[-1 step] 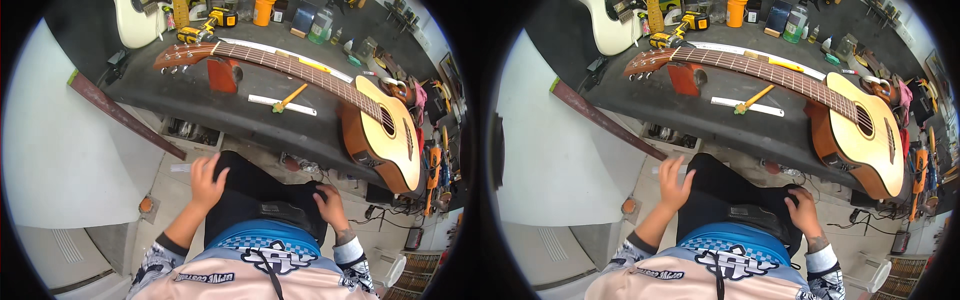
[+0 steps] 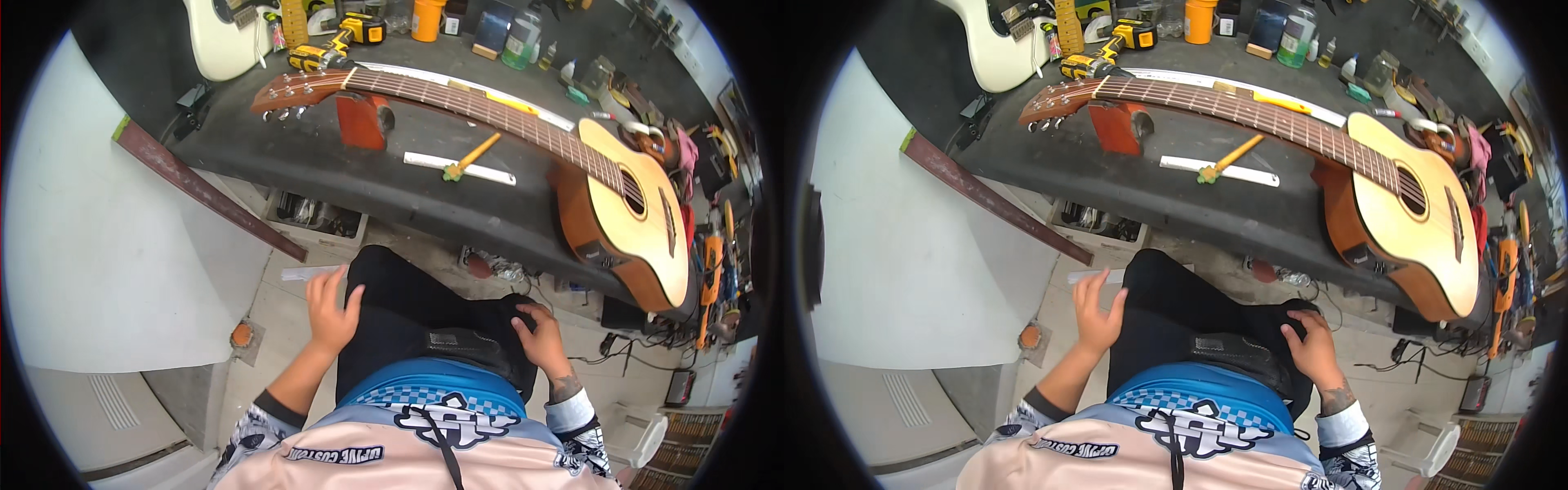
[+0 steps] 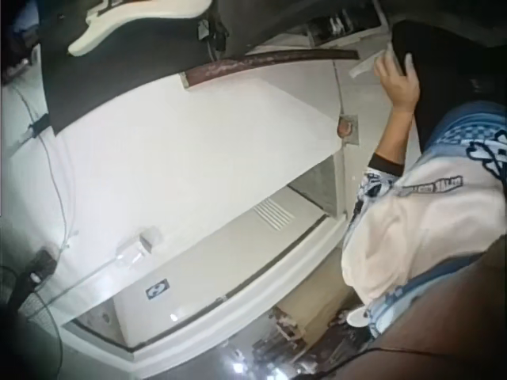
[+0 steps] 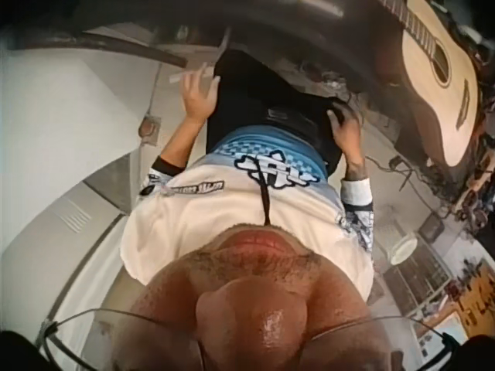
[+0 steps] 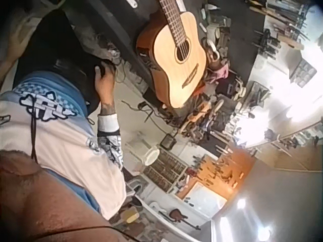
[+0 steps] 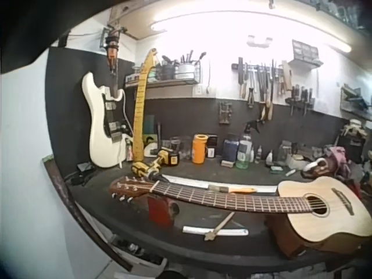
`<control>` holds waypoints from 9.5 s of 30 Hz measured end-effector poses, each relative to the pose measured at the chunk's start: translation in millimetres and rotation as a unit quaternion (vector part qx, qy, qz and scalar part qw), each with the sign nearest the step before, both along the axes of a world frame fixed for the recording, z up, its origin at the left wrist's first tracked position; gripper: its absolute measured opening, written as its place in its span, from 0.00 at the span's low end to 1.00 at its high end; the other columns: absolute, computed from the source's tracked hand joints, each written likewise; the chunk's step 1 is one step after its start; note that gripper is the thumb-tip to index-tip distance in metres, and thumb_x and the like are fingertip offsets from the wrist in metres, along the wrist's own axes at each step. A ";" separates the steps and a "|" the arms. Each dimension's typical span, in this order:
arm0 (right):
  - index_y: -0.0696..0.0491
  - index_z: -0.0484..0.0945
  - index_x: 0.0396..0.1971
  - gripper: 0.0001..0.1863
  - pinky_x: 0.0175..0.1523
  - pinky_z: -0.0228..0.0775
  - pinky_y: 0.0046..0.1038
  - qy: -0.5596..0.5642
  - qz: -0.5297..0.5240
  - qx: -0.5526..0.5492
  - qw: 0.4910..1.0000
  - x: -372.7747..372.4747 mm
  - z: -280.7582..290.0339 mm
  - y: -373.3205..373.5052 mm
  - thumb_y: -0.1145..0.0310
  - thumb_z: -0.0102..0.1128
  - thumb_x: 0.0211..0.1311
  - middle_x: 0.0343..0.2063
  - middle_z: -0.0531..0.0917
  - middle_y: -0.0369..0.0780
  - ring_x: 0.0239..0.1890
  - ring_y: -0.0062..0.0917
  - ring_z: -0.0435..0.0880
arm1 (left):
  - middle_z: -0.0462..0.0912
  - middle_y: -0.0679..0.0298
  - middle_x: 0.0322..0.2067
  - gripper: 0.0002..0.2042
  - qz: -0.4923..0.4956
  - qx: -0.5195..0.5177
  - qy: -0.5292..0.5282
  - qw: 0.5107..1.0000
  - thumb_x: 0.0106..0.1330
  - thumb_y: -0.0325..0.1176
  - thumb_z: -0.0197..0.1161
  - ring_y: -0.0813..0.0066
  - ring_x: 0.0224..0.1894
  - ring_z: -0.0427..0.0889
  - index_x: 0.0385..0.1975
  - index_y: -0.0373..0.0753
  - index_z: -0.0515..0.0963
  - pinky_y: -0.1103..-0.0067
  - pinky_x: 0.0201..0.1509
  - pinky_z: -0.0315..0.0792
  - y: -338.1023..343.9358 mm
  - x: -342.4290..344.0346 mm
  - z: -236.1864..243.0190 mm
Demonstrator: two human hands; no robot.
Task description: Repairing and adjusting the nut and frets of a small acoustic guitar.
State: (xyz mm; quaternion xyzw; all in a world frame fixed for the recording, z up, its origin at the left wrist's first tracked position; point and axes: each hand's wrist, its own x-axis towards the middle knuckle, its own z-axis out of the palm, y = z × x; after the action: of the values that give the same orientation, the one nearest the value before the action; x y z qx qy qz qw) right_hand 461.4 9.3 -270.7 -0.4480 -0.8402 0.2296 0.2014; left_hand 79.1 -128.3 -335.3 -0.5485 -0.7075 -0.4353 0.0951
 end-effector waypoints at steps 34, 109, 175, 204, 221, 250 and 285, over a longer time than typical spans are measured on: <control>0.56 0.85 0.34 0.32 0.41 0.74 0.28 0.699 0.393 0.041 0.596 -125.9 205.5 -119.8 0.38 0.74 0.49 0.36 0.85 0.43 0.37 0.31 0.84 | 0.85 0.42 0.42 0.16 0.029 -0.317 -0.445 0.837 0.75 0.35 0.55 0.51 0.43 0.83 0.49 0.27 0.80 0.62 0.50 0.76 -228.5 19.9 -237.4; 0.54 0.78 0.56 0.17 0.48 0.76 0.31 0.154 0.073 0.028 0.985 84.5 300.9 82.9 0.72 0.63 0.69 0.37 0.82 0.38 0.40 0.29 0.84 | 0.78 0.50 0.48 0.16 -0.399 0.218 0.072 0.888 0.73 0.23 0.62 0.65 0.41 0.78 0.59 0.33 0.75 0.71 0.43 0.73 180.5 37.4 281.3; 0.60 0.71 0.63 0.40 0.69 0.67 0.40 0.157 -0.479 0.243 0.828 1787.0 475.9 915.3 0.53 0.73 0.56 0.59 0.78 0.55 0.64 0.46 0.75 | 0.88 0.50 0.39 0.17 -0.079 -0.499 -0.122 0.854 0.65 0.45 0.68 0.51 0.45 0.88 0.46 0.41 0.86 0.62 0.52 0.80 477.7 1516.2 218.1; 0.62 0.85 0.35 0.26 0.48 0.76 0.49 0.006 -0.487 0.297 0.821 1781.4 436.0 948.5 0.50 0.57 0.61 0.36 0.87 0.56 0.41 0.54 0.86 | 0.89 0.50 0.41 0.16 0.348 -0.599 -0.405 0.596 0.65 0.45 0.67 0.52 0.46 0.88 0.44 0.41 0.88 0.64 0.52 0.80 -89.6 1794.6 286.3; 0.55 0.70 0.28 0.08 0.29 0.62 0.24 0.238 0.174 -0.140 0.945 1130.6 305.9 239.8 0.77 0.63 0.58 0.20 0.71 0.37 0.22 0.19 0.69 | 0.88 0.49 0.45 0.21 0.477 -0.305 -0.485 0.666 0.68 0.47 0.65 0.52 0.49 0.87 0.53 0.37 0.82 0.66 0.54 0.79 -151.4 1401.3 176.0; 0.57 0.72 0.31 0.07 0.30 0.63 0.21 0.169 0.181 -0.240 0.939 302.7 302.4 205.7 0.76 0.64 0.63 0.21 0.73 0.31 0.25 0.12 0.67 | 0.89 0.50 0.43 0.19 0.538 -0.256 -0.537 0.597 0.69 0.43 0.66 0.60 0.46 0.88 0.50 0.34 0.82 0.68 0.51 0.79 -239.8 675.5 206.7; 0.59 0.73 0.32 0.12 0.30 0.63 0.23 0.084 -0.096 -0.232 0.964 101.2 310.6 247.8 0.73 0.70 0.60 0.18 0.72 0.35 0.23 0.17 0.68 | 0.86 0.48 0.47 0.19 0.106 -0.651 -0.276 0.699 0.67 0.46 0.64 0.48 0.53 0.84 0.50 0.39 0.83 0.64 0.58 0.77 -36.3 61.0 177.6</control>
State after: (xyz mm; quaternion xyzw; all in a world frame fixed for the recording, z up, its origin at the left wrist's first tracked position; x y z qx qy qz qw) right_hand 562.6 257.1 39.8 -0.5401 -0.6970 0.4347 0.1832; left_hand 140.1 -164.6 -157.7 -0.2502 -0.8626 0.0151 -0.4395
